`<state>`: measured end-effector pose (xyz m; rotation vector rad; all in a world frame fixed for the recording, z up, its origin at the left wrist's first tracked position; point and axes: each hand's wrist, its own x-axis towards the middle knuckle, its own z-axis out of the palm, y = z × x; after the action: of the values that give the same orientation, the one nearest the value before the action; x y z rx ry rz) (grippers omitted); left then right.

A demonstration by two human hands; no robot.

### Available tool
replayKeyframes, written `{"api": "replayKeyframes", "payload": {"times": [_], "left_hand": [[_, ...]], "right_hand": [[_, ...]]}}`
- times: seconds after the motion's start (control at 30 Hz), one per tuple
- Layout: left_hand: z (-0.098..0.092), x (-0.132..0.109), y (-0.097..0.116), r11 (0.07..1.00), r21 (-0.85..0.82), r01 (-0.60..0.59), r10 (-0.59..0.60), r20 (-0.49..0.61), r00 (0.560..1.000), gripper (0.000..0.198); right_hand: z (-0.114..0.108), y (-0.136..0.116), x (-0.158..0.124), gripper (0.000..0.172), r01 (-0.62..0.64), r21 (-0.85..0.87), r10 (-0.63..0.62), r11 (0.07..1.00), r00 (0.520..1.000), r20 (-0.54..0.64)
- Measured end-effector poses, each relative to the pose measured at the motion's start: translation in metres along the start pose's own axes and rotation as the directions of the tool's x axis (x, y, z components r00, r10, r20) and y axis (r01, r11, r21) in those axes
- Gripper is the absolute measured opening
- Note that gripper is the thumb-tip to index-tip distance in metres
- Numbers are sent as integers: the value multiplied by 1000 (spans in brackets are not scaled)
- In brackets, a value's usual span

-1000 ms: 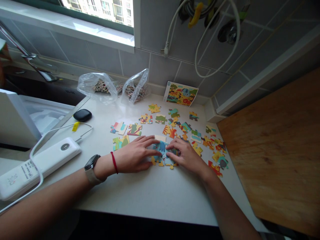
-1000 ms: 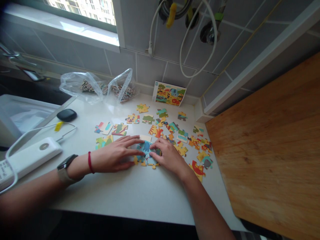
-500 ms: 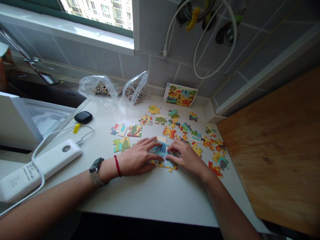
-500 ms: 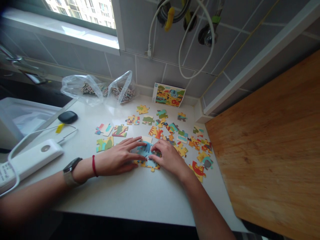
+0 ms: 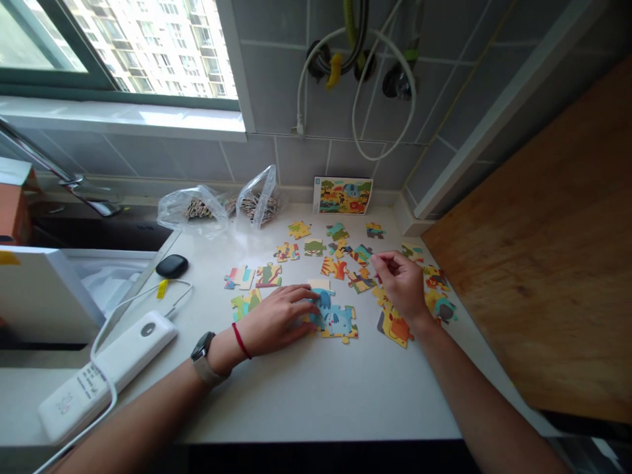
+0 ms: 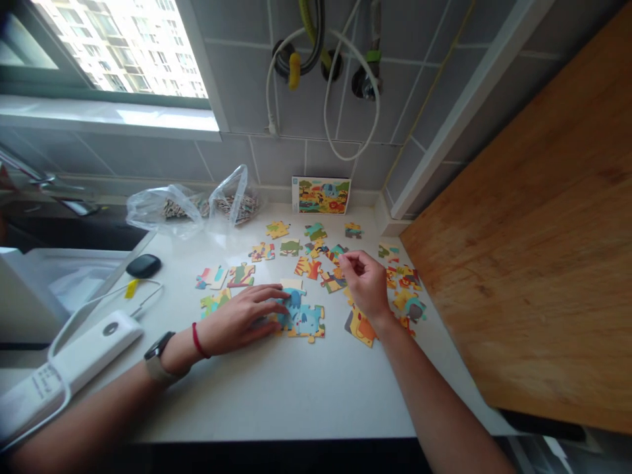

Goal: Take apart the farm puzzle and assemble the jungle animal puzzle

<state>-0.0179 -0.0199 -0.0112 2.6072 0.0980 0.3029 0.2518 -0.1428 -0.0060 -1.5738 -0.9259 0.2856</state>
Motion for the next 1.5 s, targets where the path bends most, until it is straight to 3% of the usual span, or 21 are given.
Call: {"api": "replayKeyframes", "payload": {"times": [0.13, 0.3, 0.4, 0.73, 0.83, 1.03, 1.27, 1.5], "left_hand": [[4, 0, -6, 997, 62, 52, -49, -47, 998, 25], [10, -2, -12, 987, 119, 106, -107, 8, 994, 70], [12, -2, -14, 984, 129, 123, -130, 46, 991, 82], [2, -1, -9, 982, 176, 65, -85, 106, 991, 67], [2, -1, -7, 982, 183, 41, -58, 87, 994, 66], [3, 0, -8, 988, 150, 23, -27, 24, 999, 45], [5, 0, -5, 991, 131, 4, -9, 42, 999, 46], [4, 2, -1, 992, 125, 11, -17, 51, 999, 44]], "right_hand": [[-9, 6, 13, 30, -42, 191, 71, 981, 987, -146], [-27, 16, 33, 32, -81, 379, 199, 922, 938, -285], [-33, 21, 37, 32, -104, 448, 260, 888, 917, -301], [-36, 31, 40, 33, -155, 508, 322, 847, 911, -259], [-40, 32, 43, 32, -144, 517, 327, 844, 902, -282], [-43, 33, 43, 33, -161, 431, 300, 888, 913, -277], [-34, 32, 38, 36, -198, 339, 280, 920, 936, -214], [-37, 34, 40, 34, -176, 379, 291, 909, 917, -273]]}}
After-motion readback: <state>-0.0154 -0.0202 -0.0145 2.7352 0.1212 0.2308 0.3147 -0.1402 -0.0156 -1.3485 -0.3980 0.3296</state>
